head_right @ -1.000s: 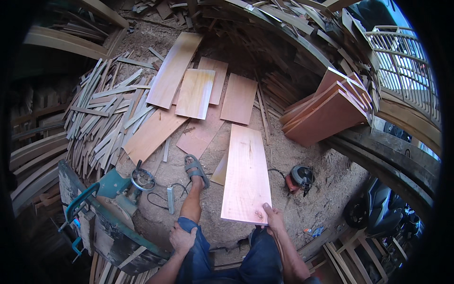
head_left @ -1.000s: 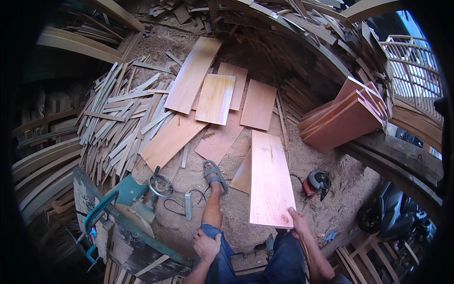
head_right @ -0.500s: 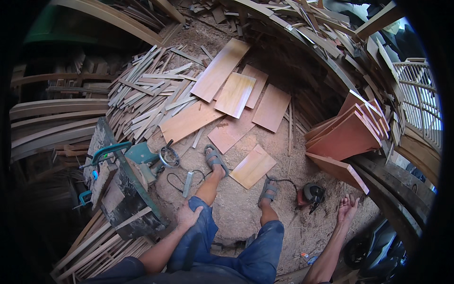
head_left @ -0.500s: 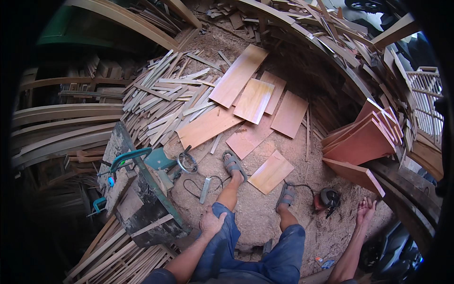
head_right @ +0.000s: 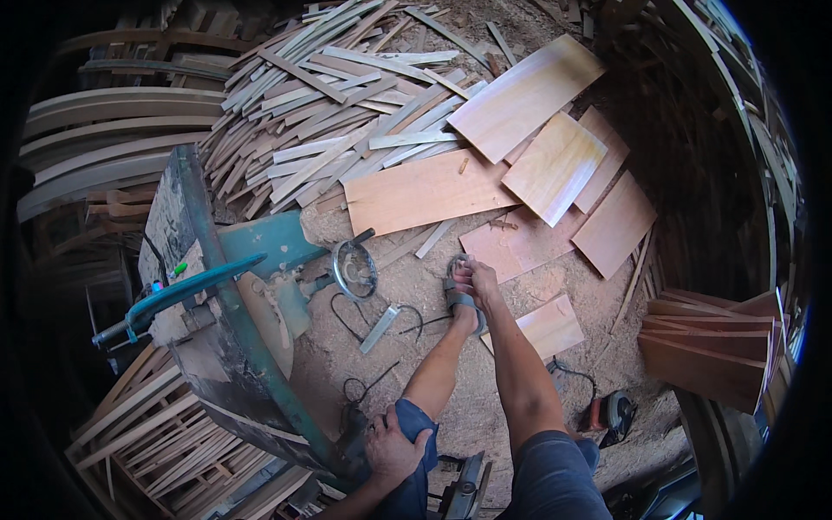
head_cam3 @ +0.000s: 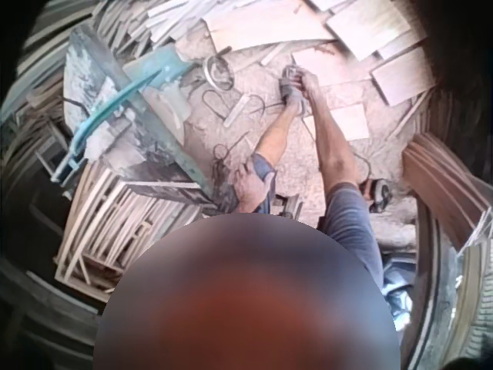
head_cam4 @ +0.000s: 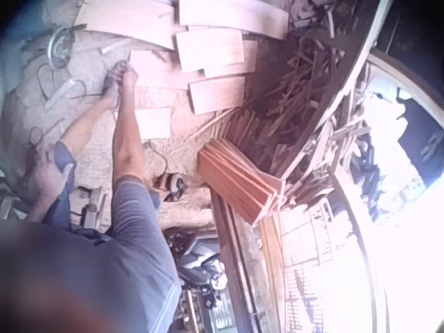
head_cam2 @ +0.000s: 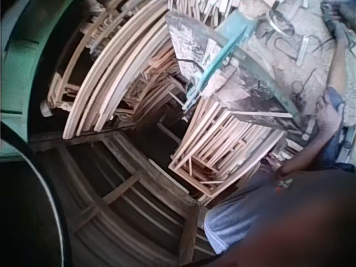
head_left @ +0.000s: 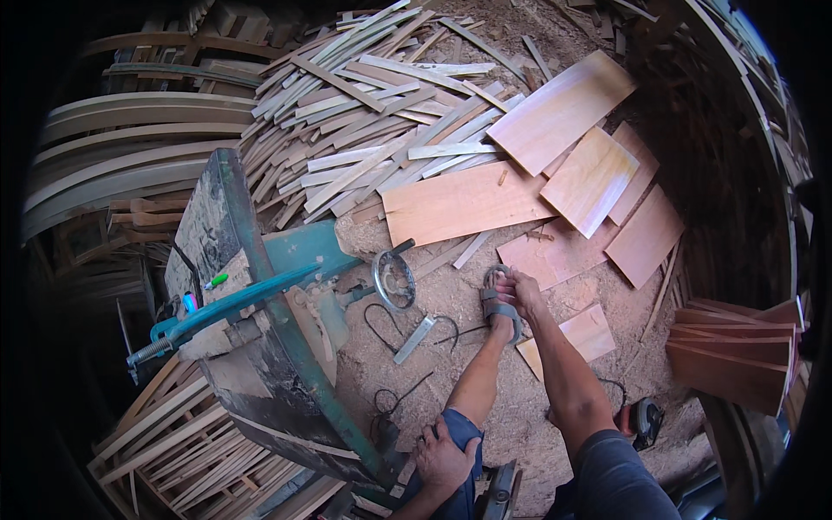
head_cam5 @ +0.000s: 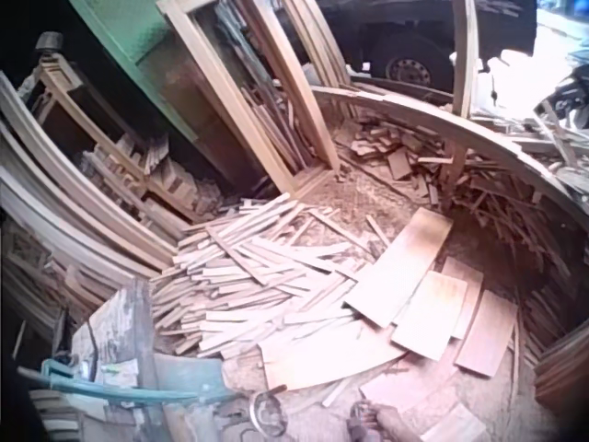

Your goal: The person measures and marks a long wooden plank with a tape measure and pencil, then uses a circular saw to cut the plank into smaller pieces. The cut pieces are stacked on the floor.

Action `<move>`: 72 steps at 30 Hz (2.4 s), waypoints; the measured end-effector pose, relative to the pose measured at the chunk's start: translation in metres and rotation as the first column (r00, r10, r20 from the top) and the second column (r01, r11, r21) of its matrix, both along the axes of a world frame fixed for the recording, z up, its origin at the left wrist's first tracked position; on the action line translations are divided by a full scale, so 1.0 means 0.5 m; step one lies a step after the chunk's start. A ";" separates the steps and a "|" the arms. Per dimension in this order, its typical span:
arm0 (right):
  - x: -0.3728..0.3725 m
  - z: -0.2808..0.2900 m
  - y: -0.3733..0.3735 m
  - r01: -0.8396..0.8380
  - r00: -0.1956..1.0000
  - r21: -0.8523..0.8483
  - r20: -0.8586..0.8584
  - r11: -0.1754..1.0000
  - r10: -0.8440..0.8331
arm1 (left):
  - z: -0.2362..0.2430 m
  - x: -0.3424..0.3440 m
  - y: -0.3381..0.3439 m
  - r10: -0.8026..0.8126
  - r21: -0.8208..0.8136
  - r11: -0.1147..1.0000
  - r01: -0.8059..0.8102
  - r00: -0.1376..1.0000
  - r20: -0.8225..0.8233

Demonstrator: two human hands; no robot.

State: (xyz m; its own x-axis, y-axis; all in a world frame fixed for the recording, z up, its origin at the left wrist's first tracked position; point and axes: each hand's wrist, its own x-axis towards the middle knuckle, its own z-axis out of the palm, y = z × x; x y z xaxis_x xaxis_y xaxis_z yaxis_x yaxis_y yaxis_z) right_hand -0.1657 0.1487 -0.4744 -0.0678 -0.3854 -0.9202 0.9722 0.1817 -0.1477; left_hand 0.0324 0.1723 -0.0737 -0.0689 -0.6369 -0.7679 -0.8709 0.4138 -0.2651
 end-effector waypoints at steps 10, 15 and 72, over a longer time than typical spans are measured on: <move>0.045 -0.274 -0.455 0.542 0.840 0.116 -0.062 0.832 -0.538 | -0.003 -0.021 -0.108 0.120 -0.111 0.985 -0.131 0.988 -0.096; -0.008 -0.171 -0.484 0.482 0.876 0.177 -0.082 0.858 -0.475 | -0.007 -0.027 -0.119 0.132 -0.107 0.984 -0.139 0.989 -0.070; -0.348 -0.017 -0.030 0.108 0.966 0.075 -0.242 0.991 -0.087 | -0.011 -0.095 -0.063 -0.098 0.031 0.995 0.100 0.994 -0.048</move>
